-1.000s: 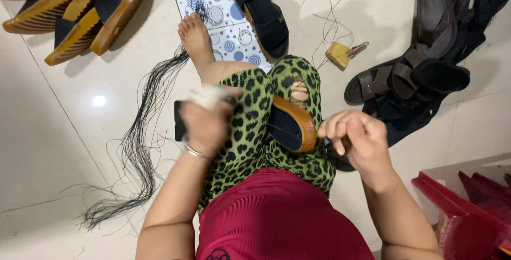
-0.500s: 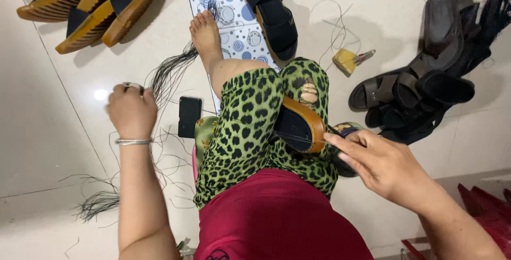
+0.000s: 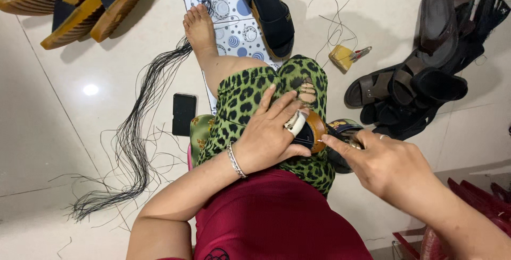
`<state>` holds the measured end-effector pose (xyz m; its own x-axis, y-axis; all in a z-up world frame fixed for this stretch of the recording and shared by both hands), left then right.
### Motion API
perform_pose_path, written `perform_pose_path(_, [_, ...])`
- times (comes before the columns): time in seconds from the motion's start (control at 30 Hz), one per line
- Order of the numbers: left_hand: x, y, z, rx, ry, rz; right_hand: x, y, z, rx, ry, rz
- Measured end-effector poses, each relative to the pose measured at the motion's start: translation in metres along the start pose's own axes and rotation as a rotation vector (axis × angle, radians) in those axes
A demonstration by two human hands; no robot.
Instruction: The person sits on the floor and sews a black slip-on shoe using a needle and black thread. They repeatedly push the needle through the shoe's sole and pull the thread to secure the stitching.
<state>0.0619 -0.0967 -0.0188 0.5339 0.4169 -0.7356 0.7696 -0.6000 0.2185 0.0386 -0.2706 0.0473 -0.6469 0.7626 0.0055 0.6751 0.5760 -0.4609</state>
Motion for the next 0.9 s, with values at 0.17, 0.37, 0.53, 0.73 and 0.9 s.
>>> perform_pose_path(0.17, [-0.002, 0.000, 0.009, -0.174, -0.101, 0.021, 0.010, 0.003, -0.002, 0.154, -0.194, 0.106])
perform_pose_path(0.37, [0.000, -0.004, 0.001, -0.336, -0.174, 0.100, 0.015, 0.044, -0.017, 0.081, 0.168, 0.052])
perform_pose_path(0.53, [0.005, -0.022, -0.004, -0.296, -0.242, 0.057, 0.002, 0.029, 0.003, -0.077, 0.275, 0.075])
perform_pose_path(0.73, [0.007, -0.020, 0.006, -0.092, -1.603, -0.271, 0.009, 0.026, -0.003, -0.154, 0.263, 0.092])
perform_pose_path(0.9, [0.015, -0.020, 0.018, -0.046, -1.064, -0.514, 0.010, 0.016, -0.013, -0.276, 0.261, 0.120])
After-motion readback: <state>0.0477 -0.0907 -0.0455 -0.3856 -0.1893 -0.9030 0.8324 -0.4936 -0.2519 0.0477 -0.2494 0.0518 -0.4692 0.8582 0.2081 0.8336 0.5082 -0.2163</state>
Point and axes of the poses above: each hand's wrist, its own y-axis towards the middle knuckle, its own z-axis out of the palm, x = y × z, the point moved 7 cm from there along y, towards the middle knuckle, and after that the axes turned 5 degrees about -y, right-handed, at the moved point
